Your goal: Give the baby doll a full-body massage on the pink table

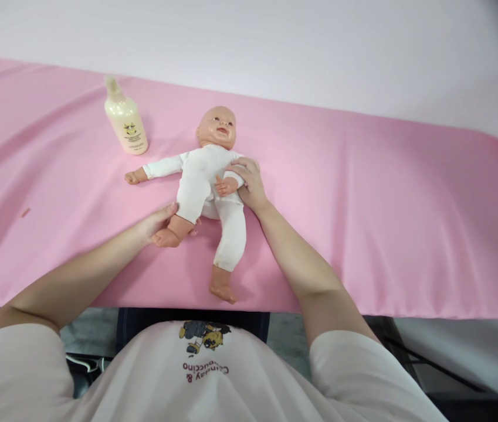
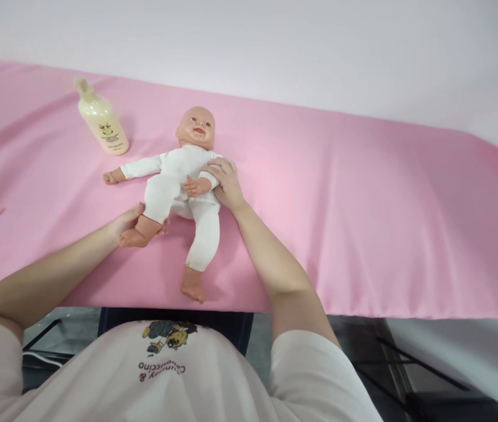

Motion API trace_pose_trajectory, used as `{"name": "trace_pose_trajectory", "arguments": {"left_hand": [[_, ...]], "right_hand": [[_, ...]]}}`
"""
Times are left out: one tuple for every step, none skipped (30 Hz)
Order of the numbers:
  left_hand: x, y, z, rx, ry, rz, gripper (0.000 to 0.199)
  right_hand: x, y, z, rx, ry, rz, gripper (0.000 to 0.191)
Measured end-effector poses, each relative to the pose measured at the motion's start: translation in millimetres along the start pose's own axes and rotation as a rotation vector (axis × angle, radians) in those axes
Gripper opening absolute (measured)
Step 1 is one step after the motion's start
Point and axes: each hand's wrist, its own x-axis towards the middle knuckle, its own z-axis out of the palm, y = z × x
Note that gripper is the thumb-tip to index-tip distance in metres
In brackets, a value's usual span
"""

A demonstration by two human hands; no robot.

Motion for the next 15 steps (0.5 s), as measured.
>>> {"name": "trace_pose_trajectory", "arguments": {"left_hand": [[0,0,0.3,-0.001,0.004,0.008,0.055],[0,1,0.5,0.001,0.004,0.016,0.054],[0,1,0.6,0.007,-0.001,0.021,0.054],[0,1,0.5,0.016,-0.008,0.021,0.053],[-1,2,0.0,0.026,-0.018,0.010,0.053],[-1,2,-0.9,0.038,-0.031,-0.011,0.053],[-2,2,-2.2,0.051,-0.050,-0.038,0.054],[-3,2,-3.7,0.066,-0.079,-0.069,0.056],[-4,2,-5.4,0.081,-0.113,-0.100,0.056],[-4,2,-7.3,0.096,-0.150,-0.127,0.056],[-5,1,-9.2,0.110,-0.185,-0.147,0.055],[-6,1,-11.2,0.123,-0.218,-0.163,0.054],[-7,0,-13.3,0.135,-0.247,-0.179,0.053],[-8,-1,-15.6,0.144,-0.270,-0.196,0.054],[-9,-2,-18.1,0.152,-0.291,-0.213,0.055]], "right_hand": [[0,0,0,-0.005,-0.004,-0.007,0.031],[0,-1,1,-0.005,-0.004,-0.009,0.031],[0,-1,1,-0.002,0.001,-0.006,0.031],[0,-1,1,0.006,0.012,0.002,0.031],[-1,-1,1,0.018,0.025,0.014,0.031],[-1,-1,1,0.035,0.040,0.030,0.033],[-1,-1,1,0.058,0.057,0.048,0.036],[-1,0,1,0.087,0.076,0.068,0.040],[-1,1,2,0.122,0.096,0.088,0.043],[-1,3,3,0.164,0.118,0.109,0.047],[-1,5,4,0.211,0.142,0.135,0.050],[-2,9,6,0.261,0.167,0.165,0.052],[-2,13,7,0.310,0.188,0.202,0.053],[-3,18,9,0.356,0.204,0.244,0.055],[-5,24,11,0.397,0.215,0.290,0.058]]}}
